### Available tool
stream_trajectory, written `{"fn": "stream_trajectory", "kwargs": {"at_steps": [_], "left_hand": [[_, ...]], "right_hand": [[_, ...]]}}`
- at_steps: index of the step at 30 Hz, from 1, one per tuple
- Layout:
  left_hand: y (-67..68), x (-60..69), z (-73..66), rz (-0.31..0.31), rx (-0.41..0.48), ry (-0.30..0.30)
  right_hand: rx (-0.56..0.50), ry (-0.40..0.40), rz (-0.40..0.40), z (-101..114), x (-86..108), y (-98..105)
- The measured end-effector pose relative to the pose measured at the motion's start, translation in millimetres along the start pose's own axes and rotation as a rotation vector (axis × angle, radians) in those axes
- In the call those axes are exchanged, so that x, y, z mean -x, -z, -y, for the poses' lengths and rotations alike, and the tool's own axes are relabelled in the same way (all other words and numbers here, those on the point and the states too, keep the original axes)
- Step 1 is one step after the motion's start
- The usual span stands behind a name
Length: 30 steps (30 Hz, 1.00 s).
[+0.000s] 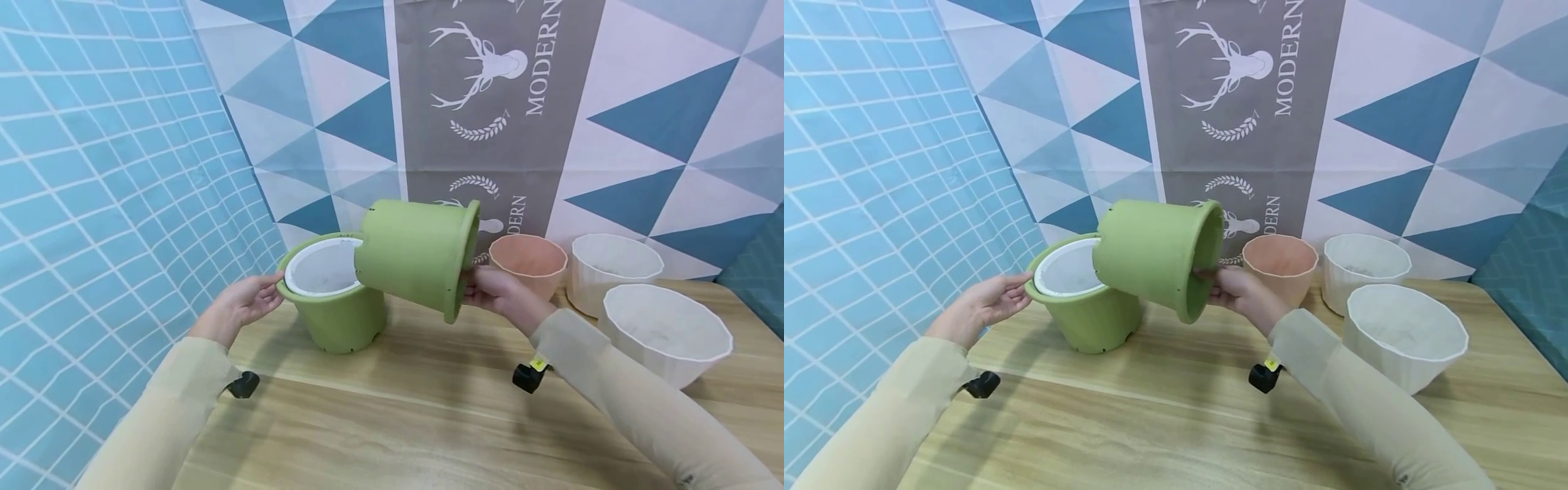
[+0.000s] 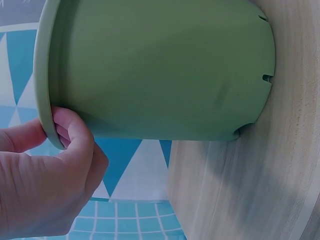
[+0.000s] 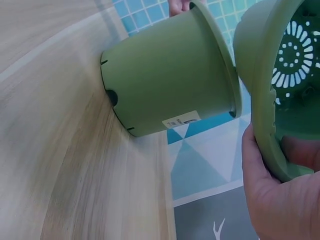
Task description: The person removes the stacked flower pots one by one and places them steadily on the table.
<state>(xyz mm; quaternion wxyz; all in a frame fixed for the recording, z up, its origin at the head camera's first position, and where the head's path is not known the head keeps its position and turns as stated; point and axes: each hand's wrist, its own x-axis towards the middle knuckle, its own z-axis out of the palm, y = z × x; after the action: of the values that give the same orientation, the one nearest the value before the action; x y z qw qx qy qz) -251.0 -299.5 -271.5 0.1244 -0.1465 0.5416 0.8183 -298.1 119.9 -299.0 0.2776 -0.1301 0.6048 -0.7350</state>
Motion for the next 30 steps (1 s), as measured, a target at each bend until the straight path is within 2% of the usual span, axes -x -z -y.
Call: {"fn": "stream_trajectory", "kwargs": {"at_steps": [6,11,25,30], "left_hand": [[3.4,0.2,2.2,-0.010,0.002,0.000],[4.3,-0.7,2.2,-0.009,0.024,0.003],[3.2,0.6,0.3,0.014,0.035,-0.004],[4.0,-0.7,1.2,0.017,0.027,-0.011]], "right_hand": [[0.088,-0.043,-0.107,-2.0,8.5,-0.4],[0.182,-0.034,-0.131,-3.8,18.3,-0.8],[0.206,-0.016,-0.087,4.7,51.8,12.8],[0.257,-0.027,-0.069,6.3,62.0,19.0]]}}
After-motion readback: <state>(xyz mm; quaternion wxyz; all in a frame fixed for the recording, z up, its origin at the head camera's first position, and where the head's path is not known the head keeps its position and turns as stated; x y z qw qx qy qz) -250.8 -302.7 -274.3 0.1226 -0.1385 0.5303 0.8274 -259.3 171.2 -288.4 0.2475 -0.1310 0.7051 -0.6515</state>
